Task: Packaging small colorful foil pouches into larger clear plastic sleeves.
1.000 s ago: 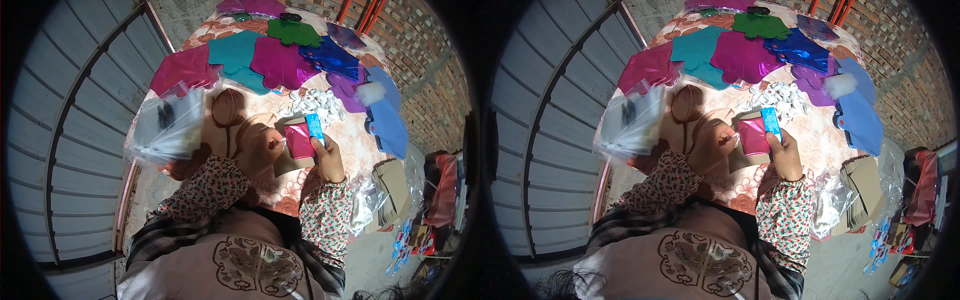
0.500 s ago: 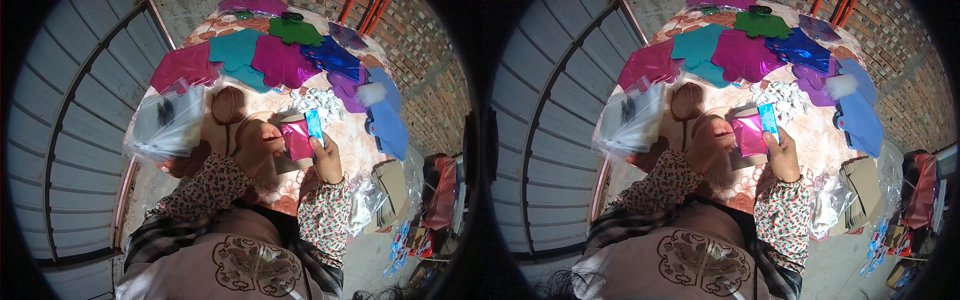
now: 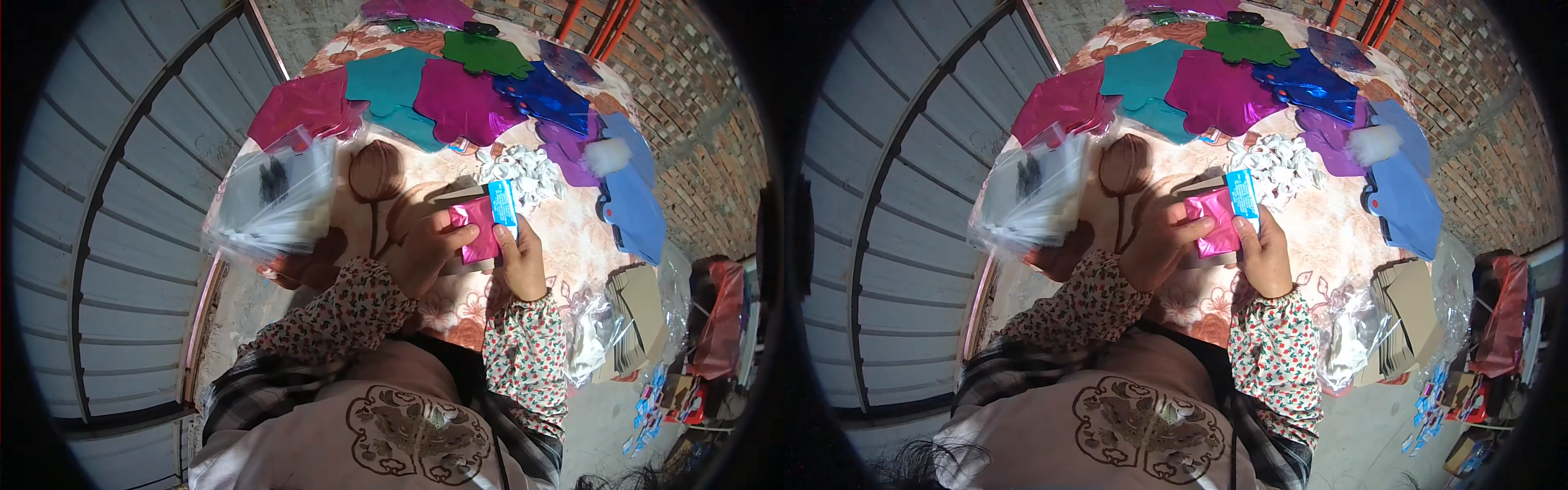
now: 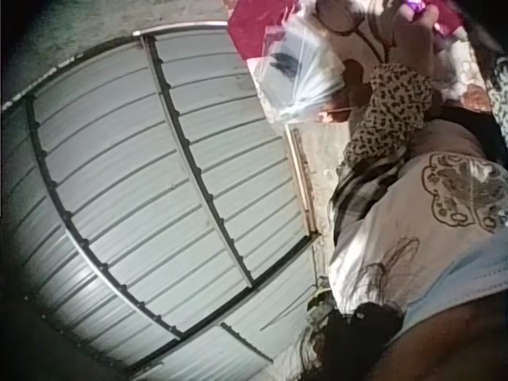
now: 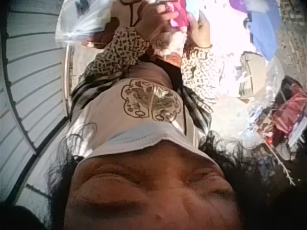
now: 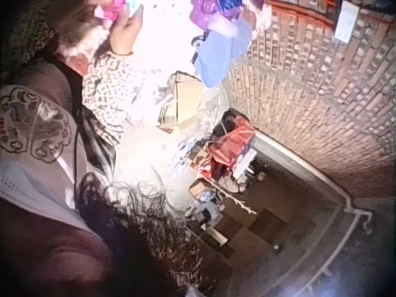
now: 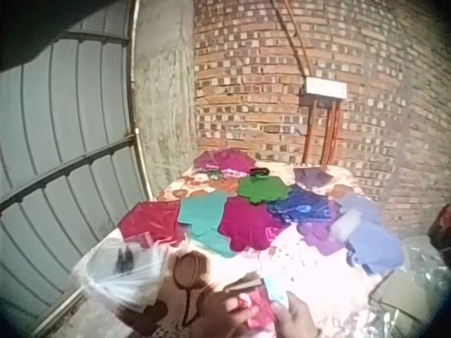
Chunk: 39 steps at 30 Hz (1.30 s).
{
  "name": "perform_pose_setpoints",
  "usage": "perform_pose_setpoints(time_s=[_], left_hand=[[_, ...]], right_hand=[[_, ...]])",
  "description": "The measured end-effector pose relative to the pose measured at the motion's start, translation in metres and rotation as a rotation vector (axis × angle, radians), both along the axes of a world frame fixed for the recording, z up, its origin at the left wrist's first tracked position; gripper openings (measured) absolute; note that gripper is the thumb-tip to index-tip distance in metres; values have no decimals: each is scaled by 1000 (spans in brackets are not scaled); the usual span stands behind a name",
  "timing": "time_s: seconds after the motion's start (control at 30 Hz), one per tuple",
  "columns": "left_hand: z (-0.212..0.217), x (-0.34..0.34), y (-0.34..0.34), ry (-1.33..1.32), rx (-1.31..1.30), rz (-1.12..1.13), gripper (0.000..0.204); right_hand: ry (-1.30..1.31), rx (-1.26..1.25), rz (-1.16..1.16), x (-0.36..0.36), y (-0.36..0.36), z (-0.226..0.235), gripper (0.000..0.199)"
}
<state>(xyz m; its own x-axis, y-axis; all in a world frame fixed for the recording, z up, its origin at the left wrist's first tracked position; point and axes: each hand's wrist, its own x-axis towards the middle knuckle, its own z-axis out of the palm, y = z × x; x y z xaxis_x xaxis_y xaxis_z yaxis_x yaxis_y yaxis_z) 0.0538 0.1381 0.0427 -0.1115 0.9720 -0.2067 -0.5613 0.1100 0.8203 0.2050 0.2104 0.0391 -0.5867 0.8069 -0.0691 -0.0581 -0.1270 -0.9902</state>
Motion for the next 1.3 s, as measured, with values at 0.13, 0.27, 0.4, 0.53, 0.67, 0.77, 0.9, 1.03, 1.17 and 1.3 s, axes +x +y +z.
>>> perform_pose_setpoints(time_s=[0.13,0.27,0.4,0.53,0.67,0.77,0.9,1.03,1.17,1.3], left_hand=[[-9,5,8,91,75,64,27],[-8,-18,7,169,39,-77,25],[4,-31,5,45,-5,-59,33],[9,-28,6,251,-69,-43,39],[2,-23,5,323,89,85,39],[4,-16,10,91,103,-22,41],[3,-28,10,407,68,-59,40],[7,-44,25,1173,342,287,37],[24,-64,47,683,177,-462,31],[4,-59,57,806,77,-538,28]], right_hand=[[-18,104,-44,-1,0,-1,19],[39,148,-9,0,5,-14,18],[4,173,-40,0,3,-6,18],[35,107,-72,-2,3,-5,18],[32,82,-37,1,4,-5,19],[33,82,-53,2,4,-6,20],[46,24,1,5,7,-9,21],[3,165,58,5,10,-16,22],[-30,204,148,6,8,-18,22],[-54,207,214,3,5,-16,20]])
